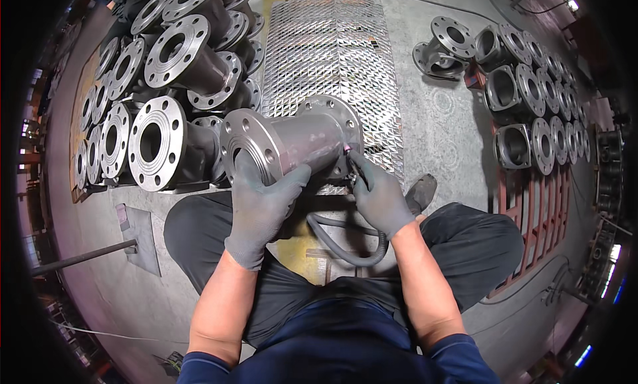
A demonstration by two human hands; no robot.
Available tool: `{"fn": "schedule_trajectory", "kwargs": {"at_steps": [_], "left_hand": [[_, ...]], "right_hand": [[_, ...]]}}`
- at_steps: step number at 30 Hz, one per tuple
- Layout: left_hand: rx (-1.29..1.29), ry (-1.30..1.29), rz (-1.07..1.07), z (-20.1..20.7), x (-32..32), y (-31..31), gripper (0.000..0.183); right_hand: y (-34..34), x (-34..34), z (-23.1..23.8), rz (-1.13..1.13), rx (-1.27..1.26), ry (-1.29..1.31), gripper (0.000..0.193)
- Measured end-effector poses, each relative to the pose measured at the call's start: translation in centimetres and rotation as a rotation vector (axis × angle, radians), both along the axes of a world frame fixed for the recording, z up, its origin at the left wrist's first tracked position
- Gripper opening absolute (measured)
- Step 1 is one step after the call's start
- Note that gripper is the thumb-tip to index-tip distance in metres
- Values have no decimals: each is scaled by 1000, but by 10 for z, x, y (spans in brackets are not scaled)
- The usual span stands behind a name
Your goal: The recorder is using a rotary tool to grind and smooth the surface of a metal flange part.
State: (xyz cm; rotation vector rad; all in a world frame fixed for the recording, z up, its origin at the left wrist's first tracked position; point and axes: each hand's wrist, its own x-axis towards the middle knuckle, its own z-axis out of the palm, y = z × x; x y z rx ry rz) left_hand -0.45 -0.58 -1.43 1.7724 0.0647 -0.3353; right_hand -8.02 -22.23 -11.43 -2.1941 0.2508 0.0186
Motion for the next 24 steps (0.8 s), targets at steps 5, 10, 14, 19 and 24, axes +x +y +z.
{"fn": "schedule_trajectory", "kwargs": {"at_steps": [5, 10, 14, 19, 24], "left_hand": [[-51, 23, 30, -3, -2, 1, 45], [-26, 68, 11, 2, -1, -1, 43], [-11, -24, 30, -12, -2, 1, 43], [-7, 1, 24, -8, -2, 1, 41], [-16, 29, 33, 0, 0, -1, 44]], "right_hand": [[2, -2, 0, -6, -4, -52, 56], [2, 1, 2, -9, -4, -69, 56], [1, 2, 6, 2, -60, 8, 56], [-3, -4, -1, -36, -26, -85, 56], [-1, -3, 5, -10, -7, -19, 56]]}}
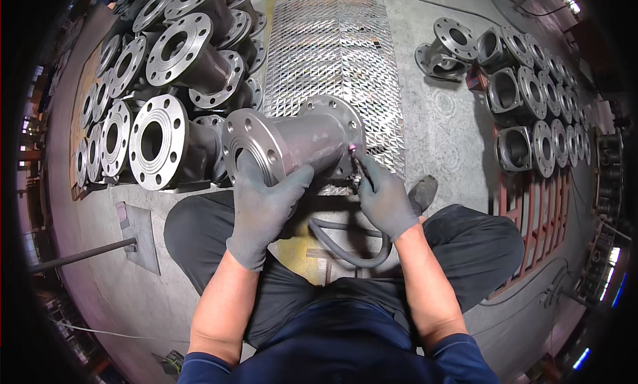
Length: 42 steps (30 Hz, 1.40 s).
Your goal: The recorder is using a rotary tool to grind and smooth the surface of a metal flange part.
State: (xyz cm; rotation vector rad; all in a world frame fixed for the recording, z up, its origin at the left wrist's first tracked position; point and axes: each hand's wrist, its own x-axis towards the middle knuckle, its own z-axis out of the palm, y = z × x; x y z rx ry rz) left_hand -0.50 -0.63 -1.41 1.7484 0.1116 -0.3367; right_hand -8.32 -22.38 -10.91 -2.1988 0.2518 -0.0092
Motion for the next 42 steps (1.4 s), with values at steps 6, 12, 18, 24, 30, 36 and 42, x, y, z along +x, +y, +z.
{"fn": "schedule_trajectory", "kwargs": {"at_steps": [6, 12, 18, 24, 30, 36, 42], "left_hand": [[26, -101, -90, -15, 0, 12, 72], [444, -431, -335, -32, -16, 37, 111], [528, -443, -305, -38, -17, 33, 109], [485, -399, -278, -39, -18, 35, 108], [493, -462, -302, -41, -17, 36, 107], [513, -378, -302, -38, -19, 36, 111], [532, -413, -303, -32, -18, 31, 109]], "right_hand": [[-1, 0, -10, 46, -1, -87, 59], [14, -3, -6, -36, 111, -116, 58], [40, -10, -12, -55, 130, -147, 61], [47, -10, -12, -43, 137, -100, 64], [57, -12, -9, -16, 164, -128, 62], [60, -10, -7, -13, 171, -125, 62], [49, -9, -14, -64, 155, -58, 62]]}}
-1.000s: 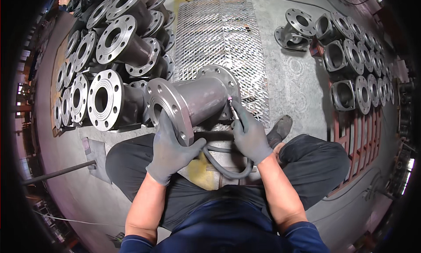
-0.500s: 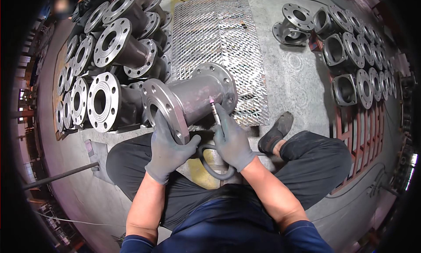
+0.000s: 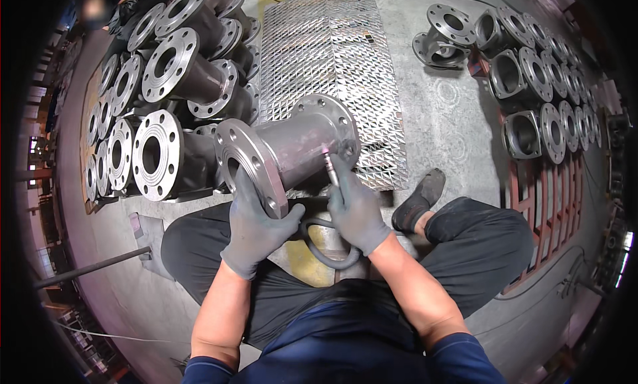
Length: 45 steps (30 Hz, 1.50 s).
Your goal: The recorder is using a rotary tool to grind and smooth the surface of a metal flange part.
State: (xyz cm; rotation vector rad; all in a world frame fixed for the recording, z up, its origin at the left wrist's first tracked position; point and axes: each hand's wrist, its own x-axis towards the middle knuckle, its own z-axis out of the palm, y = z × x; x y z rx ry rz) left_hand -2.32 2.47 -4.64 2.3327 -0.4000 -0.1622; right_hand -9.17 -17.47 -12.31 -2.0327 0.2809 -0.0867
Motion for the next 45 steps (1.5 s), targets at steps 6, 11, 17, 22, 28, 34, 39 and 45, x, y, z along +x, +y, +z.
{"fn": "schedule_trajectory", "kwargs": {"at_steps": [6, 11, 17, 22, 28, 34, 39, 45], "left_hand": [[-42, 106, 57, 3, -2, -1, 108], [-32, 40, 42, -2, -3, -1, 106], [-34, 54, 48, -1, -4, 0, 108], [-50, 107, 60, 1, -2, -2, 109], [-59, 66, 30, 2, -1, -2, 108], [-18, -62, 2, -8, -1, 1, 102], [-40, -70, -27, -5, 1, 0, 103], [-59, -43, -19, -6, 1, 1, 104]], "right_hand": [[1, -2, -9, 53, 23, -157, 67], [3, -4, -13, 47, 24, -201, 69], [10, -6, -13, 43, 27, -159, 71], [12, -12, -19, 55, 14, -122, 76], [13, -10, -17, 63, 16, -133, 78], [-8, 2, -11, 31, 4, -48, 63], [-20, 3, -15, 97, 13, -154, 69], [-23, 6, -9, 114, -4, -149, 67]]}}
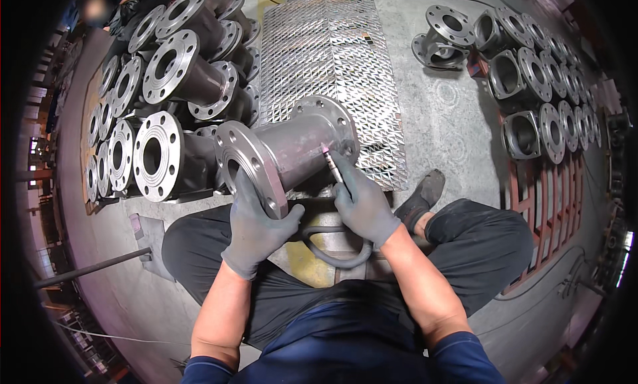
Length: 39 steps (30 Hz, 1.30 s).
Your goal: The recorder is using a rotary tool to grind and smooth the surface of a metal flange part.
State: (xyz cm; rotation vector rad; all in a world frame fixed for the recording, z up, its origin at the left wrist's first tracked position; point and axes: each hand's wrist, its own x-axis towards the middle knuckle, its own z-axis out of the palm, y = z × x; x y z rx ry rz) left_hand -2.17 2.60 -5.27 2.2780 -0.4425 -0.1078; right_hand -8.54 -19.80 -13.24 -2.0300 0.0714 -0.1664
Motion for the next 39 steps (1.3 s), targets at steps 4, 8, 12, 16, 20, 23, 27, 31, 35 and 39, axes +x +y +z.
{"fn": "schedule_trajectory", "kwargs": {"at_steps": [4, 8, 12, 16, 20, 23, 27, 31, 35, 39], "left_hand": [[21, -10, 14, 0, -2, 1, 105], [-29, 29, 17, 0, 0, -1, 104], [15, -15, 8, -4, -2, 1, 104], [-8, 70, 38, 5, -4, -5, 103], [2, 123, 100, 8, -6, -7, 103], [94, -72, 23, -3, -2, 0, 108], [49, -21, 12, 0, -2, -1, 110], [34, 22, 21, 1, -4, -1, 107], [48, 62, 53, -1, -4, 1, 104], [32, 16, 42, -4, -6, 2, 104]], "right_hand": [[6, -1, 19, 73, 57, 9, 68], [11, -2, 24, 111, 30, 25, 68], [21, -5, 34, 132, 32, -22, 71], [31, -8, 31, 159, 37, -52, 77], [37, -10, 34, 119, 54, -29, 75], [29, -3, 28, -1, 86, 7, 73], [1, 12, 30, 41, 77, 16, 62], [-22, 31, 32, 132, 18, 98, 63], [-35, 45, 46, 198, -27, 152, 65], [-36, 44, 49, 232, 39, 151, 64]]}}
